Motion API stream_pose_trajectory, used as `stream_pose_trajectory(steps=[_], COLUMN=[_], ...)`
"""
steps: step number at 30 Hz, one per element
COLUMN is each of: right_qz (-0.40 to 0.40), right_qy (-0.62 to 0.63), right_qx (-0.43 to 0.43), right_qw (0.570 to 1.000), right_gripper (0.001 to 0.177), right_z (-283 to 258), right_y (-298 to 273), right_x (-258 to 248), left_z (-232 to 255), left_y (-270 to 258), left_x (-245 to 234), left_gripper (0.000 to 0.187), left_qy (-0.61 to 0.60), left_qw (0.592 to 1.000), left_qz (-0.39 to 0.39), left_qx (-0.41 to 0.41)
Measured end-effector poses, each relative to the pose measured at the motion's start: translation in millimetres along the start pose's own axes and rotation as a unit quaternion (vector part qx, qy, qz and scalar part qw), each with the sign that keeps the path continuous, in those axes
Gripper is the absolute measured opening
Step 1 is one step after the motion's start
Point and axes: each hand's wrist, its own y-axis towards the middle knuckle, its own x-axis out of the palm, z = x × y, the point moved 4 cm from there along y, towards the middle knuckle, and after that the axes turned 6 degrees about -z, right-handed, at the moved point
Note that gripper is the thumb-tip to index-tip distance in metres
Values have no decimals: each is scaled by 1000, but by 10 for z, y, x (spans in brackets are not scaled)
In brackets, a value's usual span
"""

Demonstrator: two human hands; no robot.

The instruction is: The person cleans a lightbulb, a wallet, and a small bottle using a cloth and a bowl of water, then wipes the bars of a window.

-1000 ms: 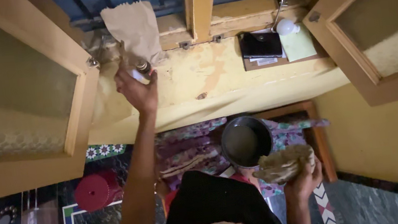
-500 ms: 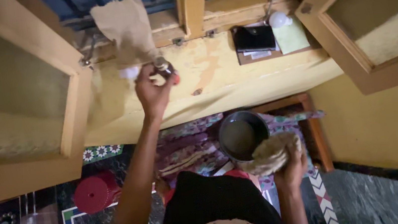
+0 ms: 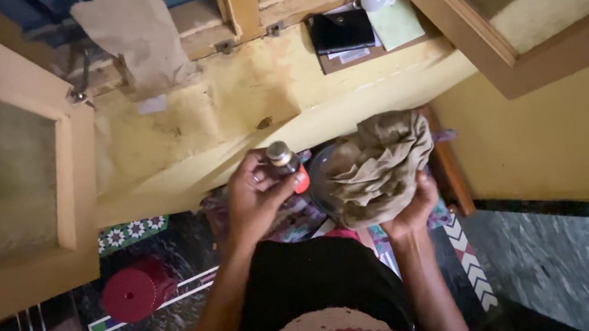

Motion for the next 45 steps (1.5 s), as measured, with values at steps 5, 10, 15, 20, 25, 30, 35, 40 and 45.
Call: stream_pose_trajectory(steps=[5, 10, 15, 20, 25, 30, 35, 40, 45], right_qz=[-59, -91, -33, -55, -20, 4, 5, -57, -108], right_qy=[20, -266, -405, -478, -350, -455, -161, -188, -270], right_qx=[26, 59, 18, -18, 45, 75, -11, 24, 53], right_qw=[998, 958, 914, 877, 936, 887, 987, 980, 955], right_gripper=[67, 52, 42, 40, 36, 31, 16, 11, 12], right_z=[-163, -95, -9, 52, 59, 253, 34, 37, -3], right_y=[24, 108, 91, 63, 86, 66, 92, 100, 45], right_x=[238, 586, 646, 592, 562, 541, 514, 475, 491], left_z=[117, 262, 159, 17, 30, 115, 250, 121, 122], left_y=[-170, -243, -235, -218, -218, -198, -212, -226, -165], left_x=[103, 167, 261, 209, 57, 167, 60, 158, 145], left_gripper=[46, 50, 58, 42, 27, 29, 34, 31, 27], left_qy=[33, 2, 5, -34, -51, -57, 31, -137, -147], left_qw=[999, 997, 992, 992, 993, 992, 997, 973, 972], left_qz=[-32, -64, -116, -111, -104, -116, -67, -147, -164], left_qx=[7, 47, -46, -41, -25, -14, 9, -115, -79])
